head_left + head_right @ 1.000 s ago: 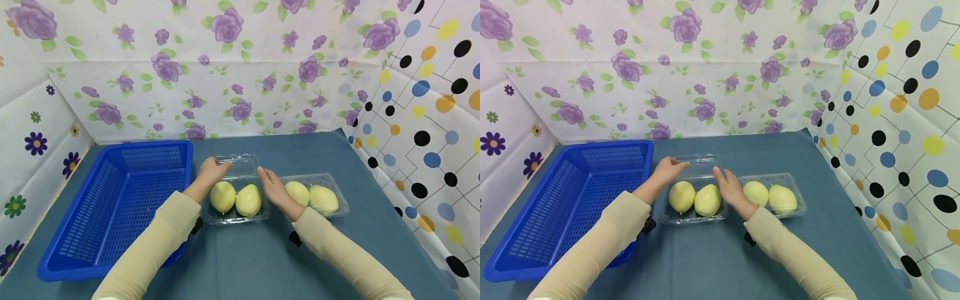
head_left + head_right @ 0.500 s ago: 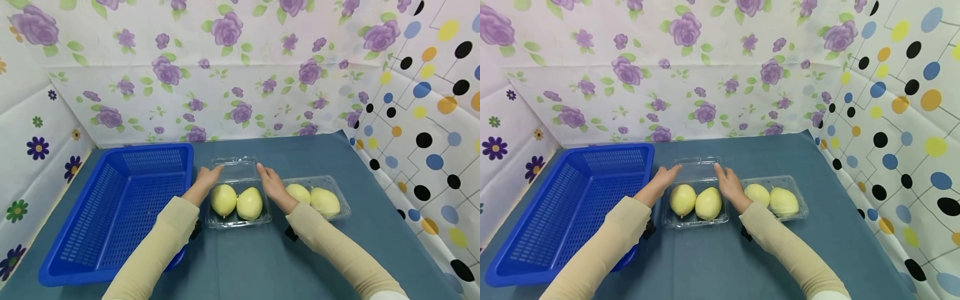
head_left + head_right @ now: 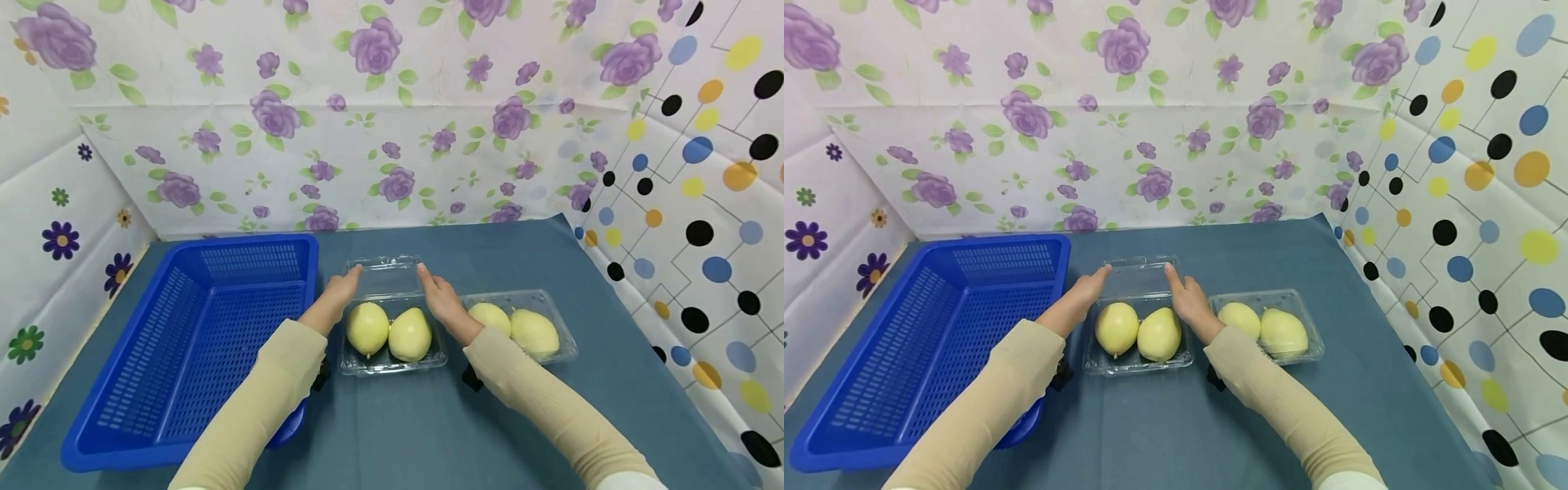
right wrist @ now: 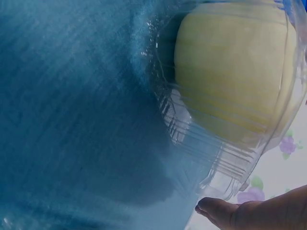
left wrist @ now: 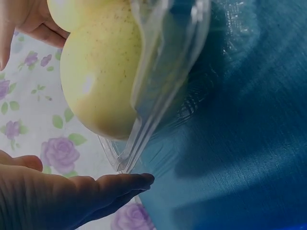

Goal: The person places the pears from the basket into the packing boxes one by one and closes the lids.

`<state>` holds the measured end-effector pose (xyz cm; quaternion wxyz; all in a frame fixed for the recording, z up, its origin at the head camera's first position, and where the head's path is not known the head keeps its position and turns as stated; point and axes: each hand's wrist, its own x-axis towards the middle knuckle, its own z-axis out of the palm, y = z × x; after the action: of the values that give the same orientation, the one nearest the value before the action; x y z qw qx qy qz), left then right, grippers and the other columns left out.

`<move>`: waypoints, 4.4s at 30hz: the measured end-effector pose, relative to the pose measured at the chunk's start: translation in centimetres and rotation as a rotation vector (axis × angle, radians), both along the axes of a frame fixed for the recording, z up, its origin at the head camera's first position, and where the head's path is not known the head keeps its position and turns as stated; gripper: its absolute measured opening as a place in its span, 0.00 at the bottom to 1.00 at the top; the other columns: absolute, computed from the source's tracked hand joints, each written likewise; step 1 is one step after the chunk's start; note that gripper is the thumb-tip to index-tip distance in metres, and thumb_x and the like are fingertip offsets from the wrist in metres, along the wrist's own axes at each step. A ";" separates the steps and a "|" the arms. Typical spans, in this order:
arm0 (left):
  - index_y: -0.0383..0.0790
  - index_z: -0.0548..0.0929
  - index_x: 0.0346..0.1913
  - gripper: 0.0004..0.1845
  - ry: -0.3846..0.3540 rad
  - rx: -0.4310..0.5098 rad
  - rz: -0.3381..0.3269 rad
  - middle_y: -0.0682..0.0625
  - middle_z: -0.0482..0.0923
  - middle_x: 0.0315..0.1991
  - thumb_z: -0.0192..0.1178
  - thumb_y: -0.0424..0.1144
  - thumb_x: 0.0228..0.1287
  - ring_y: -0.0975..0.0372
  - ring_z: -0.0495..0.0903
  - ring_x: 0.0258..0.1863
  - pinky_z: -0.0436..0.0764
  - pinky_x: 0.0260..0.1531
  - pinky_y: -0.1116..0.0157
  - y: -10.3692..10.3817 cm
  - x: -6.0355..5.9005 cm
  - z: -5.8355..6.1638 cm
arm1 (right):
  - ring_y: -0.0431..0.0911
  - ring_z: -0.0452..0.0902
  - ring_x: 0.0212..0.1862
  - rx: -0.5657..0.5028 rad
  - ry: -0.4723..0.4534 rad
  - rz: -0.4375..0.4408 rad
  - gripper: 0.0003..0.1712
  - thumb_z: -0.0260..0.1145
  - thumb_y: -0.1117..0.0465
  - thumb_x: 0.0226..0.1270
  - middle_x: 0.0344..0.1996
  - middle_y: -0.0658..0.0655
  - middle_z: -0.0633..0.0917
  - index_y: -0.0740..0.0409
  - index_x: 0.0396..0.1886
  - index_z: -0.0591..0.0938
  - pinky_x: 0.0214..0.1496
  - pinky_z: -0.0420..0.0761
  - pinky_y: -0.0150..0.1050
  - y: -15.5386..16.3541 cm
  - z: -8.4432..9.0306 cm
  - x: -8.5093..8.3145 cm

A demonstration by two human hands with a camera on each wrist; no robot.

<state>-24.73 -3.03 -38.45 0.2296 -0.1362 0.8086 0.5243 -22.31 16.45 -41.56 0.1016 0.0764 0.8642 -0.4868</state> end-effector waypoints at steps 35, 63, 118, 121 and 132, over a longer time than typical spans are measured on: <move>0.30 0.32 0.74 0.49 0.045 0.014 0.010 0.37 0.29 0.76 0.33 0.67 0.69 0.44 0.35 0.75 0.43 0.72 0.48 -0.1 0.1 1.5 | 0.61 0.59 0.69 -0.109 0.159 -0.065 0.46 0.41 0.33 0.72 0.69 0.68 0.63 0.67 0.71 0.58 0.69 0.61 0.56 0.0 0.4 -0.1; 0.37 0.26 0.74 0.46 0.070 0.131 0.097 0.39 0.27 0.76 0.25 0.68 0.69 0.45 0.33 0.75 0.40 0.72 0.48 0.5 1.8 3.6 | 0.58 0.54 0.72 -0.132 0.182 -0.067 0.45 0.36 0.32 0.72 0.71 0.64 0.60 0.62 0.73 0.58 0.72 0.58 0.54 0.7 2.0 1.2; 0.35 0.27 0.74 0.48 0.029 0.212 0.215 0.41 0.25 0.76 0.27 0.69 0.68 0.47 0.31 0.75 0.38 0.73 0.49 -0.3 7.2 3.0 | 0.53 0.49 0.75 -0.300 0.113 -0.068 0.46 0.36 0.30 0.70 0.73 0.60 0.57 0.58 0.74 0.54 0.74 0.52 0.51 1.9 1.6 3.8; 0.35 0.28 0.74 0.48 0.046 0.219 0.203 0.41 0.26 0.76 0.29 0.68 0.68 0.46 0.31 0.75 0.38 0.72 0.48 -0.6 7.6 2.8 | 0.52 0.47 0.75 -0.329 0.119 -0.051 0.45 0.37 0.31 0.71 0.74 0.58 0.55 0.57 0.75 0.54 0.75 0.51 0.50 1.9 1.4 4.2; 0.34 0.37 0.75 0.49 0.021 0.199 0.173 0.38 0.35 0.76 0.28 0.70 0.67 0.44 0.37 0.74 0.43 0.71 0.44 -1.1 8.8 2.6 | 0.57 0.46 0.75 -0.470 0.105 -0.072 0.43 0.41 0.36 0.73 0.74 0.66 0.52 0.62 0.75 0.50 0.75 0.52 0.48 1.5 0.9 6.0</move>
<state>-15.94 -4.16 -35.89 0.1873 -0.1763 0.7404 0.6210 -16.33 18.00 -40.70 0.0543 0.0561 0.7280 -0.6811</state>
